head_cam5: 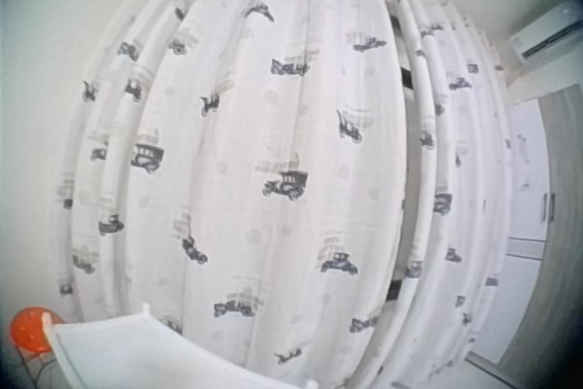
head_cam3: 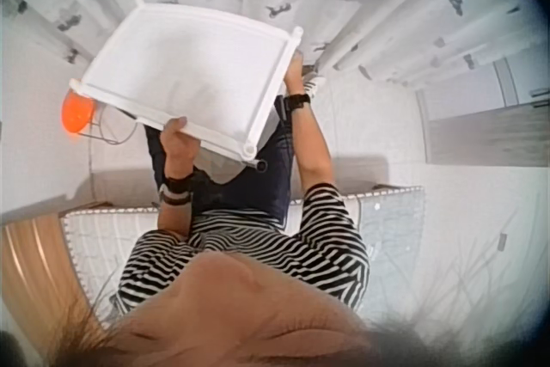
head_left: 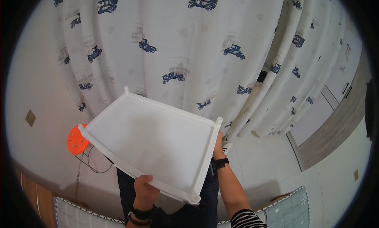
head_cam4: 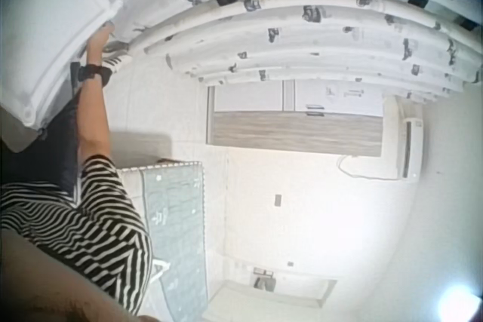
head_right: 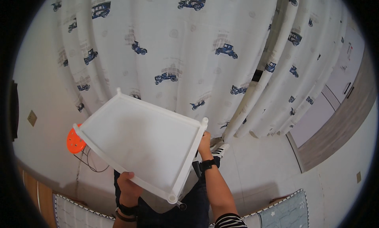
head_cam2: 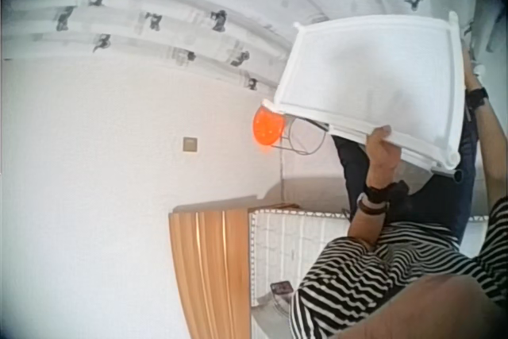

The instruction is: Assembling a small white plastic shelving unit by attaching trays and handles to metal supports.

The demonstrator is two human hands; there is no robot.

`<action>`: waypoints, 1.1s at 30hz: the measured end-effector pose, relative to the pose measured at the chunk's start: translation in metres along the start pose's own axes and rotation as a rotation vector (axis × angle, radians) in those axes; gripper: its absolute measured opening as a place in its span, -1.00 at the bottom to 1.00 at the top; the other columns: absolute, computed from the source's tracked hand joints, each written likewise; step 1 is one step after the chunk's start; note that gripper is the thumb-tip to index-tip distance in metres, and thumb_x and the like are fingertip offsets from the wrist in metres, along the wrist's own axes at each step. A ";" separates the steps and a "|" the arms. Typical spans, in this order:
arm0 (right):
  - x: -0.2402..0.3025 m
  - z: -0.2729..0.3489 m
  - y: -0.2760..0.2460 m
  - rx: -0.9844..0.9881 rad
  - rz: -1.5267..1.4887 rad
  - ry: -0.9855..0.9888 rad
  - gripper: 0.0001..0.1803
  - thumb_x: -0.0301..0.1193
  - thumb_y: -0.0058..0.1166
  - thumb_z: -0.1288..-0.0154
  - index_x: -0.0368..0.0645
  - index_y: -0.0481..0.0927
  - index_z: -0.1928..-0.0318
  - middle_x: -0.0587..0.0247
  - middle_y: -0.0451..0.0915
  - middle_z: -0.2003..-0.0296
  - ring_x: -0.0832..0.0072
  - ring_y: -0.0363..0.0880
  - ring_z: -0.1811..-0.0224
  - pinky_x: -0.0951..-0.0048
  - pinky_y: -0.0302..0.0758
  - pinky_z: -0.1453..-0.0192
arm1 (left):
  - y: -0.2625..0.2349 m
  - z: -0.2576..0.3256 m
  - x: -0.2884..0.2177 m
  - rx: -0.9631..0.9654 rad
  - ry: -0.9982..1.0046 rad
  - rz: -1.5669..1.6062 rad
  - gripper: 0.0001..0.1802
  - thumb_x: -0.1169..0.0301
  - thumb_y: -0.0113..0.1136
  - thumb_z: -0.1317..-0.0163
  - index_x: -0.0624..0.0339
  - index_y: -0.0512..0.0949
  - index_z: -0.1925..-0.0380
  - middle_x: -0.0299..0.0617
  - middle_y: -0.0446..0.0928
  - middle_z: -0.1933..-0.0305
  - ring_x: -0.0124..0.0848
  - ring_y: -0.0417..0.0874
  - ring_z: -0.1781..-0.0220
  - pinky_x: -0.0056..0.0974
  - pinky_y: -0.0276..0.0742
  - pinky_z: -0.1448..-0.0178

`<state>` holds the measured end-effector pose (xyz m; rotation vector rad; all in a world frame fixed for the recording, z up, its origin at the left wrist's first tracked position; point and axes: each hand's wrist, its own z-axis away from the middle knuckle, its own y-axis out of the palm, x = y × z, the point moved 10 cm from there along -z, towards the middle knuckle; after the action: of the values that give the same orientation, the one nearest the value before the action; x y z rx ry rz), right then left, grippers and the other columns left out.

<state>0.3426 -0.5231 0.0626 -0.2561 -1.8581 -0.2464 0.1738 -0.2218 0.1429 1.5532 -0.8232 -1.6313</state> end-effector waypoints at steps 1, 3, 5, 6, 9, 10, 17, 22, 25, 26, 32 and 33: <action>0.001 0.004 0.000 -0.006 -0.064 0.029 -0.85 -0.52 0.01 -0.14 -0.35 0.58 0.50 0.35 0.57 0.58 0.66 0.47 0.55 0.58 0.41 0.48 | -0.003 0.000 -0.002 -0.003 0.003 0.001 -0.28 0.42 -0.03 0.24 0.33 0.26 -0.10 0.00 0.42 -0.01 -0.05 0.44 -0.06 -0.04 0.38 -0.14; 0.010 0.011 -0.001 -0.021 -0.096 0.022 -0.85 -0.53 0.01 -0.14 -0.35 0.58 0.49 0.35 0.57 0.58 0.66 0.47 0.55 0.58 0.41 0.47 | -0.005 -0.001 -0.001 0.057 -0.040 -0.068 -0.28 0.40 -0.02 0.23 0.32 0.25 -0.10 0.01 0.41 -0.01 -0.06 0.44 -0.06 -0.04 0.39 -0.14; 0.012 0.017 -0.011 -0.051 -0.121 0.011 -0.85 -0.53 0.00 -0.14 -0.35 0.59 0.48 0.36 0.57 0.57 0.65 0.47 0.54 0.58 0.42 0.45 | -0.006 -0.005 -0.002 0.053 -0.036 -0.054 -0.29 0.38 -0.01 0.22 0.33 0.26 -0.10 0.01 0.42 0.00 -0.06 0.45 -0.04 -0.05 0.40 -0.12; 0.010 0.020 -0.018 -0.078 -0.110 0.008 -0.86 -0.55 -0.01 -0.14 -0.36 0.59 0.45 0.35 0.58 0.55 0.63 0.49 0.52 0.57 0.43 0.42 | -0.007 -0.008 -0.003 0.046 -0.027 -0.042 -0.30 0.37 -0.01 0.20 0.33 0.27 -0.09 0.01 0.43 0.01 -0.06 0.46 -0.03 -0.06 0.42 -0.10; 0.017 0.036 -0.024 -0.130 -0.103 -0.010 -0.87 -0.57 -0.02 -0.13 -0.36 0.59 0.39 0.34 0.59 0.51 0.60 0.52 0.47 0.53 0.45 0.36 | -0.018 -0.023 -0.014 0.092 -0.049 -0.004 -0.31 0.35 0.00 0.20 0.36 0.28 -0.07 0.01 0.46 0.06 -0.06 0.50 0.03 -0.09 0.46 -0.05; 0.023 0.044 -0.023 -0.147 -0.108 -0.022 -0.86 -0.58 -0.03 -0.13 -0.37 0.59 0.35 0.33 0.60 0.50 0.58 0.53 0.44 0.51 0.46 0.33 | -0.024 -0.029 -0.018 0.092 -0.051 -0.001 -0.31 0.35 0.00 0.20 0.36 0.28 -0.07 0.01 0.46 0.06 -0.06 0.50 0.03 -0.09 0.46 -0.05; 0.055 0.077 -0.032 -0.232 -0.027 -0.140 -0.86 -0.55 -0.01 -0.10 -0.33 0.55 0.31 0.34 0.57 0.54 0.58 0.50 0.50 0.52 0.42 0.38 | -0.020 -0.076 -0.035 0.145 -0.082 -0.131 -0.38 0.31 0.01 0.10 0.35 0.33 -0.04 -0.02 0.48 0.12 -0.10 0.53 0.09 -0.14 0.49 0.02; 0.033 0.099 -0.036 -0.191 -0.068 0.108 -0.89 -0.54 0.03 -0.05 -0.21 0.45 0.58 0.44 0.42 0.68 0.70 0.37 0.65 0.62 0.28 0.57 | 0.005 -0.104 -0.028 0.180 -0.157 -0.259 -0.46 -0.01 -0.14 -0.24 0.25 0.43 0.06 -0.18 0.52 0.19 -0.39 0.55 0.19 -0.28 0.52 0.16; 0.011 0.106 -0.045 -0.175 -0.083 0.079 -0.96 -0.57 0.03 -0.10 -0.27 0.45 0.41 0.34 0.44 0.61 0.64 0.35 0.69 0.61 0.26 0.64 | 0.009 -0.130 -0.017 0.331 -0.224 -0.334 -0.32 -0.21 -0.23 -0.24 0.21 0.45 0.08 -0.24 0.52 0.21 -0.47 0.54 0.20 -0.33 0.51 0.19; 0.012 0.108 -0.046 -0.184 -0.076 0.083 -0.96 -0.57 0.03 -0.10 -0.27 0.45 0.41 0.34 0.44 0.61 0.64 0.35 0.69 0.61 0.26 0.64 | 0.007 -0.136 -0.014 0.334 -0.236 -0.331 -0.32 -0.21 -0.23 -0.24 0.21 0.45 0.08 -0.24 0.52 0.21 -0.47 0.54 0.20 -0.33 0.51 0.19; 0.030 0.111 -0.045 -0.266 -0.038 0.129 -0.91 -0.56 0.06 -0.10 -0.26 0.45 0.51 0.37 0.42 0.65 0.66 0.33 0.67 0.59 0.24 0.62 | 0.019 -0.120 0.023 0.418 -0.262 0.096 -0.17 -0.35 -0.23 -0.13 0.20 0.40 -0.02 -0.17 0.50 0.06 -0.34 0.51 0.03 -0.20 0.47 -0.03; 0.030 0.114 -0.047 -0.296 -0.027 0.139 -0.91 -0.56 0.06 -0.10 -0.26 0.45 0.51 0.37 0.42 0.65 0.66 0.33 0.67 0.59 0.24 0.62 | 0.017 -0.121 0.026 0.428 -0.203 0.228 -0.17 -0.34 -0.23 -0.13 0.19 0.39 -0.05 -0.15 0.48 0.02 -0.28 0.48 -0.02 -0.16 0.40 -0.12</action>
<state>0.2160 -0.5327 0.0554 -0.4066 -1.6856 -0.5461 0.2955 -0.2492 0.1355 1.5143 -1.4813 -1.5257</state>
